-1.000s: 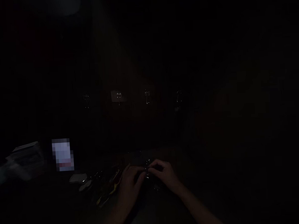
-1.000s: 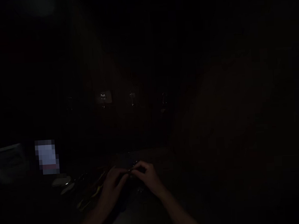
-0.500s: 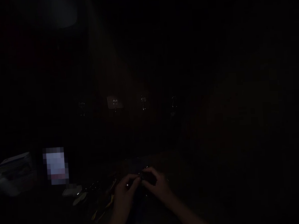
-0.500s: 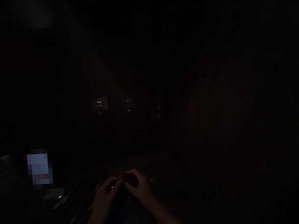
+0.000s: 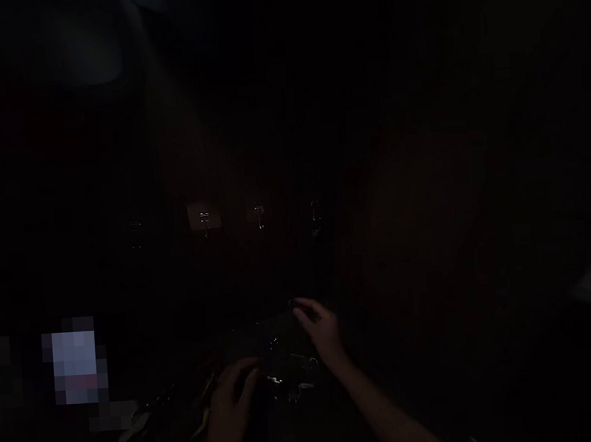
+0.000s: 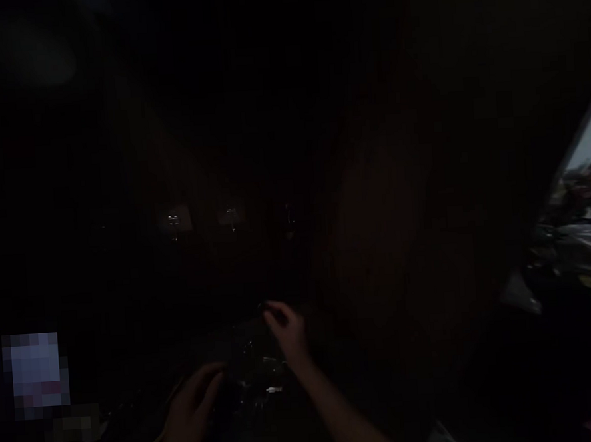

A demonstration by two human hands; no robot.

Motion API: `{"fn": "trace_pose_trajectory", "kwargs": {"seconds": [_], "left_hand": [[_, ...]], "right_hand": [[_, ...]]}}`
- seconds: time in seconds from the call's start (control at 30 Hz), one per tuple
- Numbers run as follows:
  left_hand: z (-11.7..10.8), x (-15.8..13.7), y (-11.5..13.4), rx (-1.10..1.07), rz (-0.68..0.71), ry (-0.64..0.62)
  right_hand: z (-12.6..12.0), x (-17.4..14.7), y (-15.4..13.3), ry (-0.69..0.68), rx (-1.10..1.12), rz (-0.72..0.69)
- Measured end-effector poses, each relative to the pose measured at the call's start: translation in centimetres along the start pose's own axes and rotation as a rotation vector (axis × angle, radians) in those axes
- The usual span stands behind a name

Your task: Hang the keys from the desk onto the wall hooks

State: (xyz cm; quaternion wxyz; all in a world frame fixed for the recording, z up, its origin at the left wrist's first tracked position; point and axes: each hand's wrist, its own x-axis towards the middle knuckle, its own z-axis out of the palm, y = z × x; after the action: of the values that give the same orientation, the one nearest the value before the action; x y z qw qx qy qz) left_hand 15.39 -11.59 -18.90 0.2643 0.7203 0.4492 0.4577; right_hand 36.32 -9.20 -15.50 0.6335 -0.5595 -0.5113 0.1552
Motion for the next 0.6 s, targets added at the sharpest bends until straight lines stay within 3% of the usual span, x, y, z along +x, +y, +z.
{"fn": "trace_pose_trajectory", "kwargs": {"seconds": [0.1, 0.27, 0.4, 0.6], "left_hand": [[-0.3, -0.3, -0.9, 0.101, 0.076, 0.002], [-0.5, -0.3, -1.7, 0.208, 0.191, -0.05], [-0.6, 0.0, -1.5, 0.249, 0.206, -0.099], [-0.6, -0.1, -1.3, 0.265, 0.235, -0.056]], "right_hand": [[-2.2, 4.6, -1.8, 0.201, 0.021, 0.018], [-4.6, 11.3, -5.5, 0.384, 0.006, -0.139], [-5.0, 14.0, -7.0, 0.405, -0.079, -0.205], [-5.0, 14.8, -5.7, 0.33, -0.158, -0.22]]}}
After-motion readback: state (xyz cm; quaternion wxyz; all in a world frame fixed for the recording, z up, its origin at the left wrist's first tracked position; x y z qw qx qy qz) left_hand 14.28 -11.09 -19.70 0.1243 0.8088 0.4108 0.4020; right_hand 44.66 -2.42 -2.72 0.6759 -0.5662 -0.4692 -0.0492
